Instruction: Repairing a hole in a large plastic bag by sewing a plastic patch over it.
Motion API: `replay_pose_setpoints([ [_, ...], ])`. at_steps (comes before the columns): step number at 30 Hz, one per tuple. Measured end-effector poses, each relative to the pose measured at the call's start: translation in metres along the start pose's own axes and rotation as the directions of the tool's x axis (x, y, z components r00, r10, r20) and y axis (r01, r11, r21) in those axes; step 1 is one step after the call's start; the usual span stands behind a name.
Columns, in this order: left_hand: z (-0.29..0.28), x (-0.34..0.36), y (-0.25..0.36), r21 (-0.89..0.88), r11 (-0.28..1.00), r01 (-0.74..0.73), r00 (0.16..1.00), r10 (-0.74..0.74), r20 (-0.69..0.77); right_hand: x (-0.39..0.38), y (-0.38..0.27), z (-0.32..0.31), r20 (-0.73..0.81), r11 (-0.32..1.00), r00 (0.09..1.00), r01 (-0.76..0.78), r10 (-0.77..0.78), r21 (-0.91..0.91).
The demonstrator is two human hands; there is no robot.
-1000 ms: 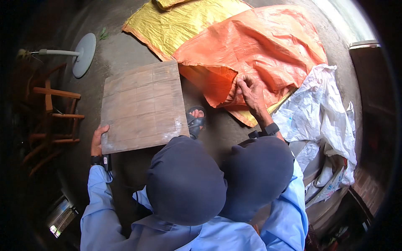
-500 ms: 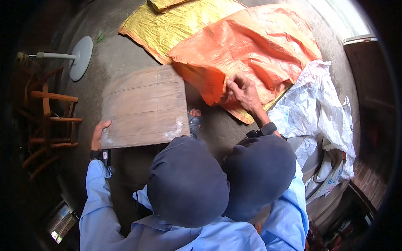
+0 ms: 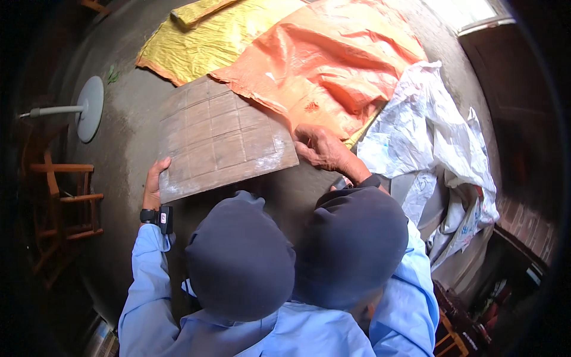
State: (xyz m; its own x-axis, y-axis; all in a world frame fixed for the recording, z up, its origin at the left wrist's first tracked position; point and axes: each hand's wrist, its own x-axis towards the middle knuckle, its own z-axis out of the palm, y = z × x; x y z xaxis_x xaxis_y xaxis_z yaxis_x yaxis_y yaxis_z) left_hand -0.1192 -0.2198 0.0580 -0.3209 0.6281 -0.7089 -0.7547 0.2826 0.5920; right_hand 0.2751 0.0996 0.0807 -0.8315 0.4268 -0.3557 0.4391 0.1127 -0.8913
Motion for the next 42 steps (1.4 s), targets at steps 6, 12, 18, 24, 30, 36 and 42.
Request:
replay_pose_setpoints([
  [6, -0.006, 0.002, -0.008, 0.050, 0.998, -0.043, 0.999, 0.042, 0.021, -0.013, 0.003, -0.009, -0.166, 0.966, 0.986, 0.054, -0.011, 0.254],
  [12, -0.013, 0.003, -0.027, 0.110, 0.988, -0.112, 0.993, 0.115, -0.020, -0.002, -0.031, 0.004, 0.013, 0.988, 0.999, 0.027, -0.029, 0.152],
  [18, 0.065, 0.032, -0.063, 0.151, 0.987, -0.051, 0.989, 0.028, 0.147, 0.020, -0.014, 0.012, -0.090, 0.904, 0.908, 0.390, -0.409, -0.178],
  [24, 0.090, 0.026, -0.051, 0.223, 0.974, 0.024, 0.978, -0.070, 0.199, 0.015, -0.015, 0.009, -0.337, 0.951, 0.890, 0.269, -0.307, -0.154],
  [30, 0.098, 0.012, -0.045, 0.153, 0.988, -0.035, 0.989, 0.012, 0.150, 0.011, -0.053, 0.003, -0.198, 0.931, 0.959, 0.253, -0.205, 0.262],
  [36, 0.182, 0.033, -0.037, 0.044, 0.994, -0.100, 0.942, 0.080, 0.327, 0.014, -0.094, -0.012, -0.006, 0.876, 0.876, 0.481, -0.481, -0.045],
  [42, 0.240, 0.024, 0.043, 0.013, 0.969, -0.249, 0.859, 0.214, 0.464, -0.006, -0.178, -0.081, -0.199, 0.890, 0.870, 0.455, -0.450, -0.027],
])
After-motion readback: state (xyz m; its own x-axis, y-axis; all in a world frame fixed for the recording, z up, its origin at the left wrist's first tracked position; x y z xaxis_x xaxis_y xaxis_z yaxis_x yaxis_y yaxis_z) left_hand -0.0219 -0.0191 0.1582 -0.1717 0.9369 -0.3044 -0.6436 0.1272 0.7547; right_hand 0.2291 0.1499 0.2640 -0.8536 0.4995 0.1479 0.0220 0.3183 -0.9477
